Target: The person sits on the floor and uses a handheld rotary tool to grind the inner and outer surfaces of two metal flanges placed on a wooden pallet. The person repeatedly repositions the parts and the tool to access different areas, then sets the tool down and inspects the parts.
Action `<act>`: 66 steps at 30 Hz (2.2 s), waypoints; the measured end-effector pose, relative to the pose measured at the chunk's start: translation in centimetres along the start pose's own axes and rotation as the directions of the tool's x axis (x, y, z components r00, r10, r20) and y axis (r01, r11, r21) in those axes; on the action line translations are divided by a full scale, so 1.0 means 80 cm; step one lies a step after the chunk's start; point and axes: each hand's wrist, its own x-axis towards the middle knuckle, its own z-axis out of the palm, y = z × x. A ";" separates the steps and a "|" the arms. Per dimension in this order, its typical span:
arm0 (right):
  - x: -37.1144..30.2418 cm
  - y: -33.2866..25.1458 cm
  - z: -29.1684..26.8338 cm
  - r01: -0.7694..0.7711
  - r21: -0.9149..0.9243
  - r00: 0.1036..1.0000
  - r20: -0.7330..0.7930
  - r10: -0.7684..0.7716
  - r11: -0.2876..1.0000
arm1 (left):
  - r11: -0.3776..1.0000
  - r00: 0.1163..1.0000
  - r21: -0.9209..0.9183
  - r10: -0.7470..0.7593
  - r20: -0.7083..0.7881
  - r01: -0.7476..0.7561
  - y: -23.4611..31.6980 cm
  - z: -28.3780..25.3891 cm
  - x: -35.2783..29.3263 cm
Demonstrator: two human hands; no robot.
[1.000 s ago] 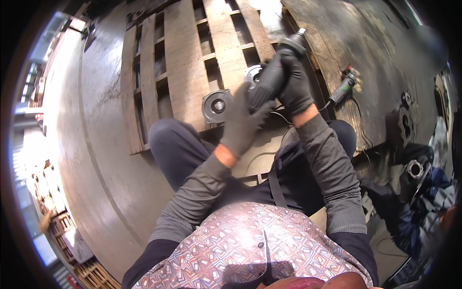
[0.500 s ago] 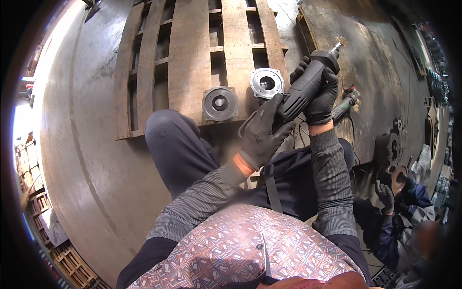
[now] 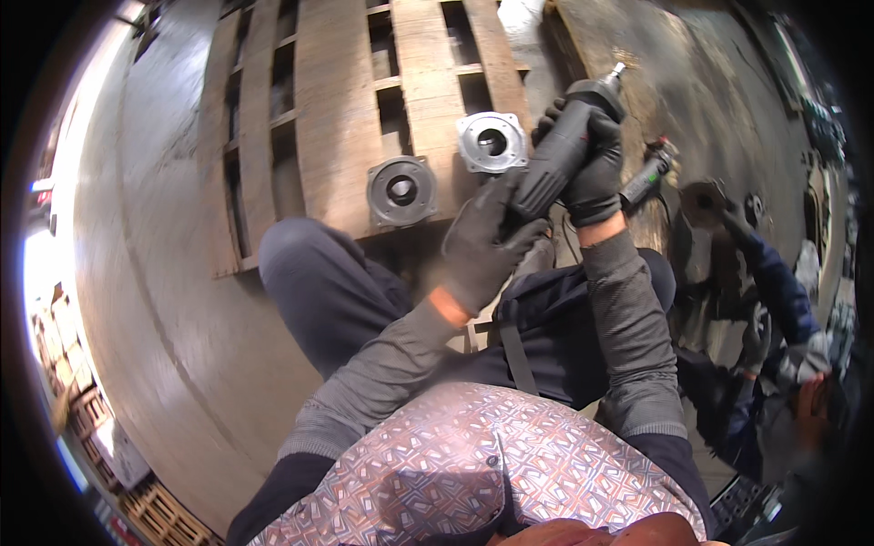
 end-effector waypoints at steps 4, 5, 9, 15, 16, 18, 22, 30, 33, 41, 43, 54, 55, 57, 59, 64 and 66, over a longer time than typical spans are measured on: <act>-0.005 0.008 -0.008 0.041 -0.101 0.998 -0.053 -0.047 0.994 | 0.997 0.999 -0.073 0.021 0.040 -0.018 0.001 -0.005 0.005; -0.006 0.012 -0.008 0.040 -0.103 0.998 -0.036 -0.044 0.994 | 0.994 0.997 -0.110 -0.016 0.075 0.024 0.002 -0.007 0.005; -0.005 0.026 -0.006 0.072 -0.119 0.985 -0.148 -0.089 0.990 | 0.990 0.980 -0.088 -0.090 0.177 0.107 0.002 -0.013 0.008; -0.007 0.034 -0.005 -0.003 -0.173 0.993 -0.118 -0.017 0.985 | 0.996 0.983 -0.068 -0.042 0.176 0.055 0.003 -0.003 0.006; -0.008 0.036 -0.005 -0.021 -0.193 0.991 -0.132 -0.004 0.981 | 0.960 0.956 -0.178 -0.174 0.237 0.219 0.002 -0.003 0.009; -0.011 0.039 -0.002 -0.061 -0.240 0.993 -0.110 0.036 0.969 | 0.773 0.831 -0.349 -0.391 0.395 0.530 -0.002 -0.005 0.020; -0.018 0.045 0.001 -0.060 -0.301 0.981 -0.191 0.002 0.952 | 0.644 0.757 -0.425 -0.413 0.507 0.636 -0.005 -0.008 0.033; -0.012 0.016 -0.012 -0.213 -0.935 0.941 -0.274 -0.200 0.282 | 0.626 0.791 -0.485 -0.451 0.414 0.611 0.009 -0.003 0.042; -0.024 0.015 -0.012 0.055 -0.992 0.923 0.095 -0.374 -0.117 | 0.601 0.772 -0.486 -0.469 0.429 0.635 0.011 -0.012 0.054; -0.028 0.013 -0.002 0.586 -0.555 0.582 0.795 -0.170 -0.590 | 0.493 0.694 -0.489 -0.512 0.506 0.720 0.048 -0.017 0.064; -0.028 0.011 -0.003 0.606 -0.516 0.537 0.827 -0.167 -0.606 | 0.519 0.697 -0.468 -0.494 0.520 0.716 0.059 -0.020 0.066; -0.030 -0.008 -0.001 0.562 -0.769 0.797 0.407 -0.445 0.304 | 0.703 0.805 -0.470 -0.253 0.537 0.534 0.058 -0.015 0.083; -0.029 -0.009 -0.001 0.453 -0.708 0.875 0.238 -0.421 0.542 | 0.794 0.841 -0.424 -0.191 0.506 0.435 0.058 -0.018 0.075; -0.023 -0.011 -0.003 0.521 -0.803 0.814 0.363 -0.454 0.291 | 0.848 0.842 -0.355 -0.177 0.509 0.393 0.055 -0.025 0.060; -0.016 -0.014 -0.008 0.546 -0.836 0.705 0.494 -0.509 -0.055 | 0.882 0.784 -0.265 -0.166 0.598 0.389 0.045 -0.033 0.051; -0.005 -0.010 -0.029 0.374 -0.919 0.866 0.299 -0.400 0.122 | 0.993 0.698 -0.072 -0.014 0.716 0.094 0.008 -0.031 0.058; 0.005 -0.004 -0.038 0.326 -0.940 0.892 0.271 -0.360 0.098 | 1.000 0.622 -0.031 0.028 0.782 -0.006 -0.009 -0.025 0.069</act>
